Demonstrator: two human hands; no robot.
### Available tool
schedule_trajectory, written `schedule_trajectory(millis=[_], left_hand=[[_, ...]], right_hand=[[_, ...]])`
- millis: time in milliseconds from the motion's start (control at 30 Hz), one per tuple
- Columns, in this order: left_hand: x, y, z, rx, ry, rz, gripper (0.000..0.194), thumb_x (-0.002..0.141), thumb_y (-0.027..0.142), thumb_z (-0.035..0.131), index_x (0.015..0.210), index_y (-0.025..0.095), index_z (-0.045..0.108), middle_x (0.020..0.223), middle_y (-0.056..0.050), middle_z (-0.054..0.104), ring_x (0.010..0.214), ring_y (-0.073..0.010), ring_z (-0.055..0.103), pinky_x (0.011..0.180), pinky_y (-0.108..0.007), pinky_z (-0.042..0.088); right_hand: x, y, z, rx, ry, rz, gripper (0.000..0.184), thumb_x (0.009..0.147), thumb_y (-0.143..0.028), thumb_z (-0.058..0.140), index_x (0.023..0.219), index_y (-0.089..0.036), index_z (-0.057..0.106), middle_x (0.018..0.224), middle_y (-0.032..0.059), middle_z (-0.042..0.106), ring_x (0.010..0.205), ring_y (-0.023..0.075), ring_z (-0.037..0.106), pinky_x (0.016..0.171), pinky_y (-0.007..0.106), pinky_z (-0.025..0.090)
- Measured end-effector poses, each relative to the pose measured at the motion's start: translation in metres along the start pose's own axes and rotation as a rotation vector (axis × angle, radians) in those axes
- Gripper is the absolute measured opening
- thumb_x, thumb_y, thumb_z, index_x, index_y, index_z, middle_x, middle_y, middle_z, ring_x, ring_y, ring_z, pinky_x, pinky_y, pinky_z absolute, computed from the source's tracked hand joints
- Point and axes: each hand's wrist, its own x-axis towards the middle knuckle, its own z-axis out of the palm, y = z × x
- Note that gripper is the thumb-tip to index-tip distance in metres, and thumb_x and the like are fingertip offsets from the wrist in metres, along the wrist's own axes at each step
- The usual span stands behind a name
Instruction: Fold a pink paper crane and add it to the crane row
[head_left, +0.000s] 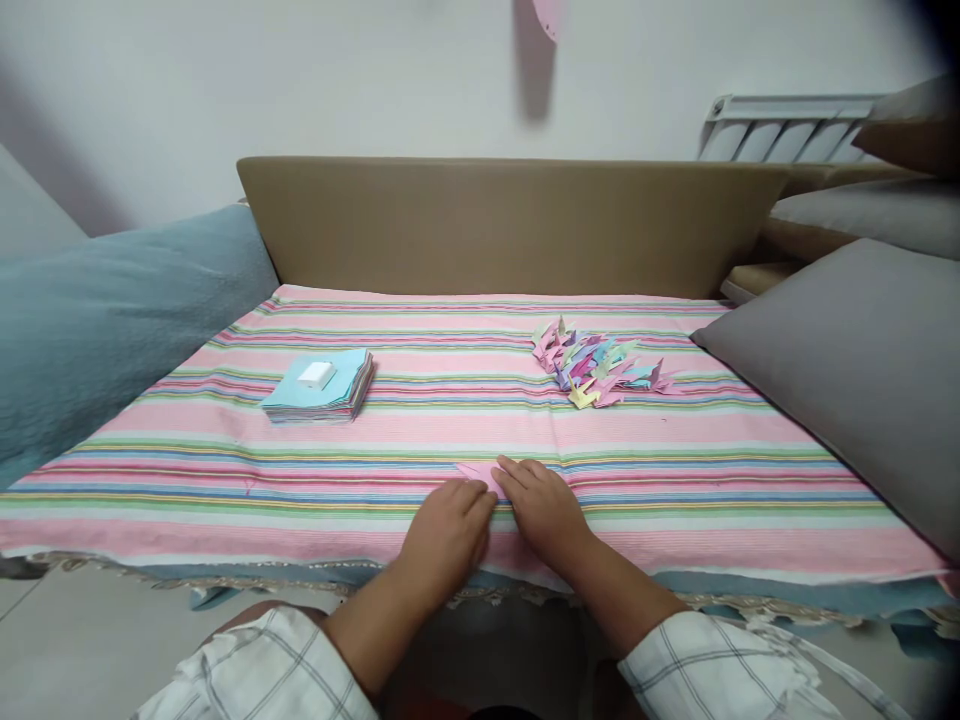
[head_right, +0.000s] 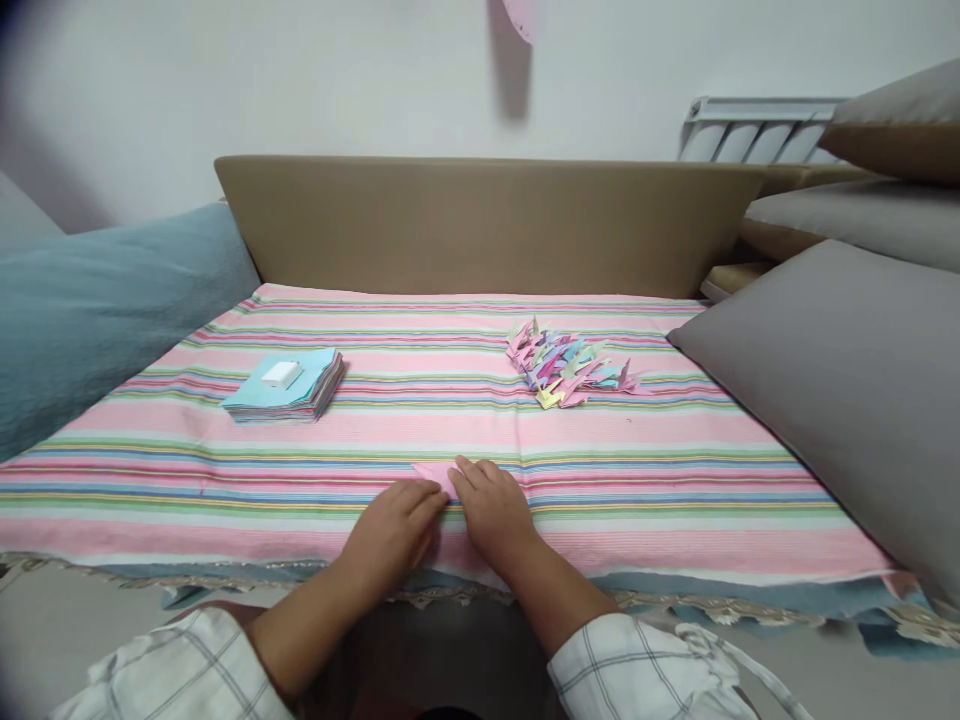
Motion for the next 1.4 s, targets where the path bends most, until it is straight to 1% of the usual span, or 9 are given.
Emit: schedule_trajectory(millis=[67, 167, 367, 567, 733, 900, 1067, 1233, 1400], left_hand=[[-0.008, 0.010, 0.007, 0.033, -0.025, -0.011, 0.041, 0.080, 0.022, 0.052, 0.120, 0.019, 0.051, 0.119, -0.012, 0.057, 0.108, -0.0274, 0.052, 0.092, -0.044, 0.044], [-0.015, 0.013, 0.014, 0.055, -0.058, -0.021, 0.052, 0.077, 0.026, 0.057, 0.127, 0.017, 0.046, 0.129, -0.014, 0.051, 0.119, -0.0321, 0.045, 0.098, -0.047, 0.040], [-0.017, 0.008, 0.019, 0.021, -0.034, -0.031, 0.052, 0.077, 0.027, 0.057, 0.127, 0.018, 0.045, 0.132, -0.015, 0.048, 0.125, -0.0328, 0.042, 0.102, -0.051, 0.036], [-0.010, 0.001, 0.016, -0.058, 0.040, -0.018, 0.043, 0.078, 0.034, 0.061, 0.116, 0.019, 0.051, 0.128, -0.017, 0.050, 0.121, -0.0326, 0.045, 0.098, -0.052, 0.039], [0.001, -0.008, 0.012, -0.088, 0.067, -0.030, 0.018, 0.085, 0.031, 0.053, 0.096, 0.018, 0.057, 0.118, -0.013, 0.057, 0.109, -0.0272, 0.053, 0.093, -0.047, 0.044], [0.006, -0.010, 0.015, -0.097, 0.098, -0.043, 0.011, 0.084, 0.027, 0.053, 0.087, 0.017, 0.058, 0.118, -0.014, 0.057, 0.112, -0.0273, 0.052, 0.093, -0.047, 0.044], [0.005, -0.009, 0.017, -0.090, 0.089, -0.064, 0.013, 0.081, 0.028, 0.057, 0.089, 0.018, 0.056, 0.125, -0.014, 0.053, 0.120, -0.0279, 0.046, 0.101, -0.049, 0.039], [0.005, -0.009, 0.018, -0.092, 0.075, -0.065, 0.014, 0.080, 0.025, 0.059, 0.090, 0.017, 0.055, 0.126, -0.014, 0.054, 0.122, -0.0279, 0.045, 0.103, -0.050, 0.037], [0.005, -0.007, 0.018, -0.054, 0.064, -0.075, 0.015, 0.078, 0.024, 0.060, 0.090, 0.017, 0.055, 0.127, -0.014, 0.054, 0.122, -0.0281, 0.045, 0.103, -0.049, 0.037]], right_hand=[[0.000, 0.000, 0.000, 0.005, 0.001, -0.002, 0.037, 0.087, -0.016, 0.046, 0.123, -0.018, 0.055, 0.131, 0.0080, 0.052, 0.104, 0.0223, 0.050, 0.088, 0.036, 0.042], [0.000, -0.001, 0.000, 0.005, -0.007, -0.001, 0.038, 0.087, -0.015, 0.046, 0.123, -0.018, 0.055, 0.131, 0.0078, 0.052, 0.104, 0.0228, 0.050, 0.088, 0.036, 0.042], [0.002, 0.000, -0.005, 0.042, -0.019, 0.018, 0.039, 0.085, -0.012, 0.047, 0.122, -0.018, 0.056, 0.128, 0.0089, 0.055, 0.105, 0.0213, 0.051, 0.089, 0.036, 0.042], [0.006, 0.003, -0.021, 0.250, 0.025, 0.064, 0.031, 0.086, -0.017, 0.044, 0.109, -0.019, 0.064, 0.113, 0.0070, 0.063, 0.103, 0.0179, 0.053, 0.091, 0.032, 0.041], [0.009, 0.003, -0.029, 0.359, -0.044, 0.118, 0.028, 0.091, -0.020, 0.040, 0.088, -0.020, 0.067, 0.091, 0.0028, 0.067, 0.088, 0.0151, 0.057, 0.083, 0.029, 0.042], [0.011, 0.004, -0.025, 0.384, -0.058, 0.211, 0.025, 0.090, -0.021, 0.043, 0.104, -0.020, 0.063, 0.100, 0.0039, 0.067, 0.094, 0.0164, 0.057, 0.084, 0.028, 0.041], [0.014, 0.003, -0.019, 0.301, -0.074, 0.171, 0.033, 0.092, -0.021, 0.039, 0.119, -0.020, 0.058, 0.101, 0.0061, 0.065, 0.094, 0.0180, 0.055, 0.086, 0.030, 0.040], [0.014, -0.001, -0.018, 0.206, -0.118, 0.166, 0.036, 0.091, -0.020, 0.040, 0.125, -0.022, 0.054, 0.094, 0.0068, 0.062, 0.088, 0.0196, 0.052, 0.080, 0.030, 0.037], [0.014, -0.003, -0.018, 0.181, -0.151, 0.188, 0.037, 0.091, -0.021, 0.041, 0.127, -0.024, 0.052, 0.097, 0.0074, 0.060, 0.089, 0.0199, 0.049, 0.078, 0.030, 0.034]])
